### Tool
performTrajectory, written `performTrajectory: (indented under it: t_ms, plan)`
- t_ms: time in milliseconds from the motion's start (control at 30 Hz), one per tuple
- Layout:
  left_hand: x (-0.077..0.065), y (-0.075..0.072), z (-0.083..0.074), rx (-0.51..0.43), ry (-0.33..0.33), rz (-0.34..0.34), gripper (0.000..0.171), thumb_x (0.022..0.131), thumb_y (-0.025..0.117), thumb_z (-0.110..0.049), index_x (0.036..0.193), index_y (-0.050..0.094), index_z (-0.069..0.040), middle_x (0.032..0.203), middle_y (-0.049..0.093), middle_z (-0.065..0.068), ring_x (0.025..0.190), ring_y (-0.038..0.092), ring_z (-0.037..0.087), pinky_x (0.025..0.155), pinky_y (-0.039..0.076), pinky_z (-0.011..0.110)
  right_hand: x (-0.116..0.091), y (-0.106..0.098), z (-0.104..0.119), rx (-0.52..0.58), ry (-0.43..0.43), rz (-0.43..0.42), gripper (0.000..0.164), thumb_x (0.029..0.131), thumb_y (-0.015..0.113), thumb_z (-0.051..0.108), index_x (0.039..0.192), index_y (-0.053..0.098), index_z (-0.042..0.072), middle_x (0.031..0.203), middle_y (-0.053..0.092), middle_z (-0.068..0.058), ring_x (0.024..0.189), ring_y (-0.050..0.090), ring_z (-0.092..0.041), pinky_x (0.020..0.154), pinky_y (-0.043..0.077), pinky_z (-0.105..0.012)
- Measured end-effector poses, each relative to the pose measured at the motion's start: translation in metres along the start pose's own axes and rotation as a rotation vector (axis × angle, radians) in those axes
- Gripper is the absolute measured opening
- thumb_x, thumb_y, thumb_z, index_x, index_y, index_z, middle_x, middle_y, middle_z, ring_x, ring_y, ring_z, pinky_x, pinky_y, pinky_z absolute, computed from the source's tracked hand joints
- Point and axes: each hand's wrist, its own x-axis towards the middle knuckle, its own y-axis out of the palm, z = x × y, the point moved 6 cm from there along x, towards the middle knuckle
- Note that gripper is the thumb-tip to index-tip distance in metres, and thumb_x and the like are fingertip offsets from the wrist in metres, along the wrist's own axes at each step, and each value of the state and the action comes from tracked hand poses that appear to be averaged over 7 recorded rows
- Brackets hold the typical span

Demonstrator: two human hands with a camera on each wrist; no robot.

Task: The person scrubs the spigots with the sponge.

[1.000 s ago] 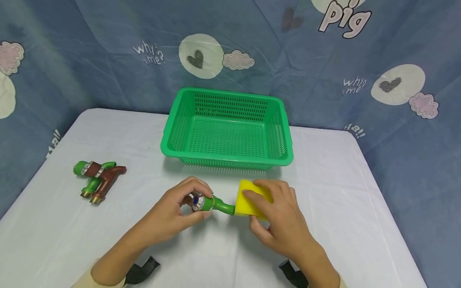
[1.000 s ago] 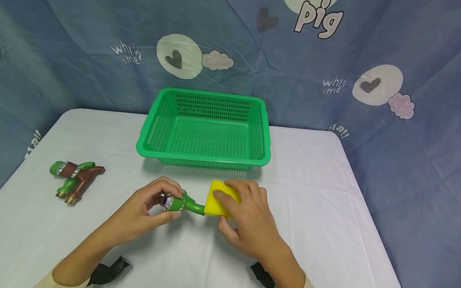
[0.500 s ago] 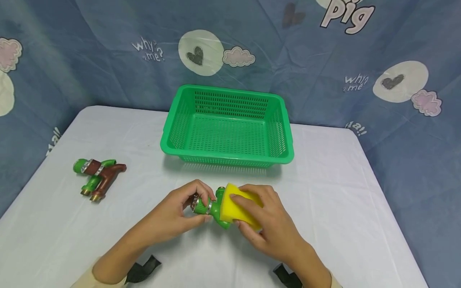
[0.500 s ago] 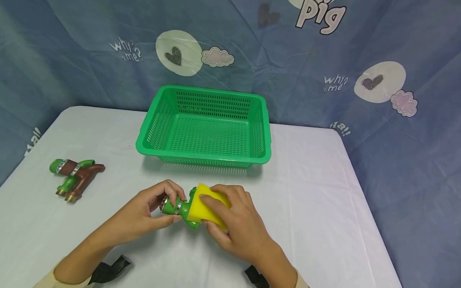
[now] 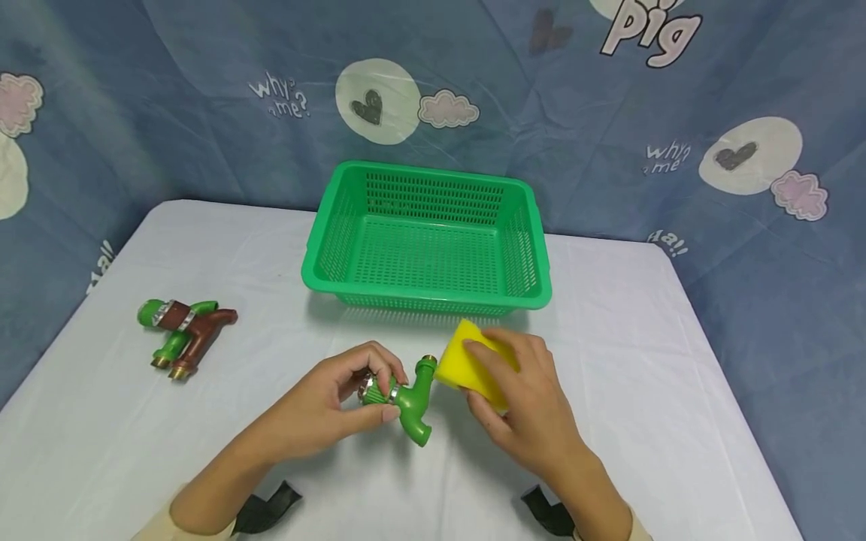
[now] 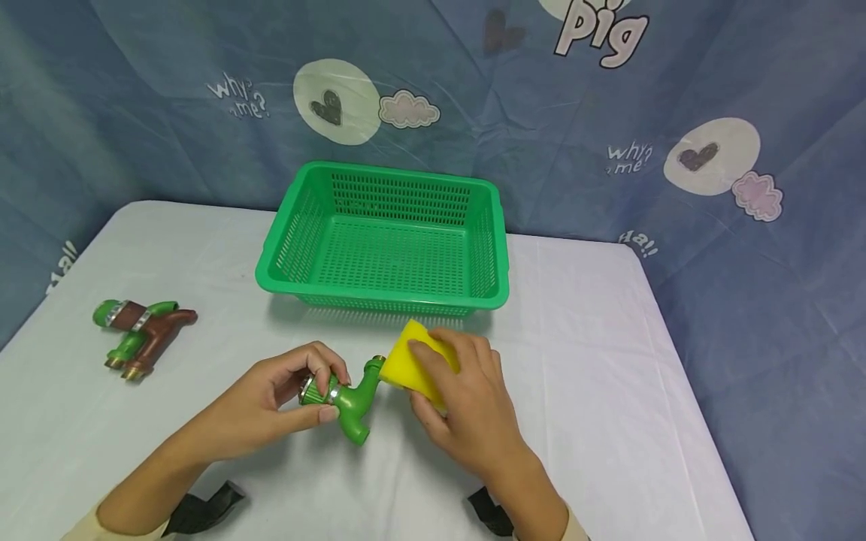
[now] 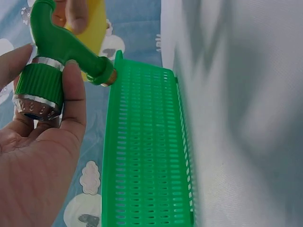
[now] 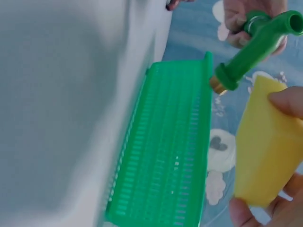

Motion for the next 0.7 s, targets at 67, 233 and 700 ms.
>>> performTrajectory:
  t_ms: [67, 233, 700]
  plan:
    - [0.000, 0.000, 0.000, 0.001, 0.010, -0.003, 0.023, 0.094, 0.079, -0.007, 0.104, 0.062, -0.019, 0.120, 0.067, 0.007, 0.114, 0.064, 0.026, 0.098, 0.053, 0.031, 0.000, 0.000, 0.004, 0.048, -0.023, 0.005, 0.052, 0.086, 0.077, 0.018, 0.137, 0.065, 0.013, 0.142, 0.055, -0.012, 0.124, 0.049, -0.034, 0.098, 0.045, -0.051]
    - [0.001, -0.002, -0.001, -0.002, -0.008, -0.019, 0.033, 0.094, 0.080, -0.008, 0.122, 0.065, -0.017, 0.126, 0.065, 0.005, 0.115, 0.063, 0.026, 0.102, 0.052, 0.029, 0.000, 0.006, 0.009, 0.035, -0.092, 0.035, 0.058, 0.085, 0.077, 0.017, 0.141, 0.061, 0.012, 0.141, 0.054, -0.013, 0.124, 0.049, -0.034, 0.097, 0.044, -0.052]
    - [0.002, -0.005, 0.003, -0.069, -0.090, -0.089, 0.051, 0.084, 0.088, -0.005, 0.128, 0.064, -0.010, 0.129, 0.064, 0.011, 0.116, 0.066, 0.027, 0.103, 0.053, 0.032, -0.003, 0.002, 0.008, 0.016, -0.028, -0.049, 0.066, 0.081, 0.081, 0.017, 0.142, 0.057, 0.006, 0.134, 0.051, -0.018, 0.116, 0.047, -0.036, 0.090, 0.048, -0.045]
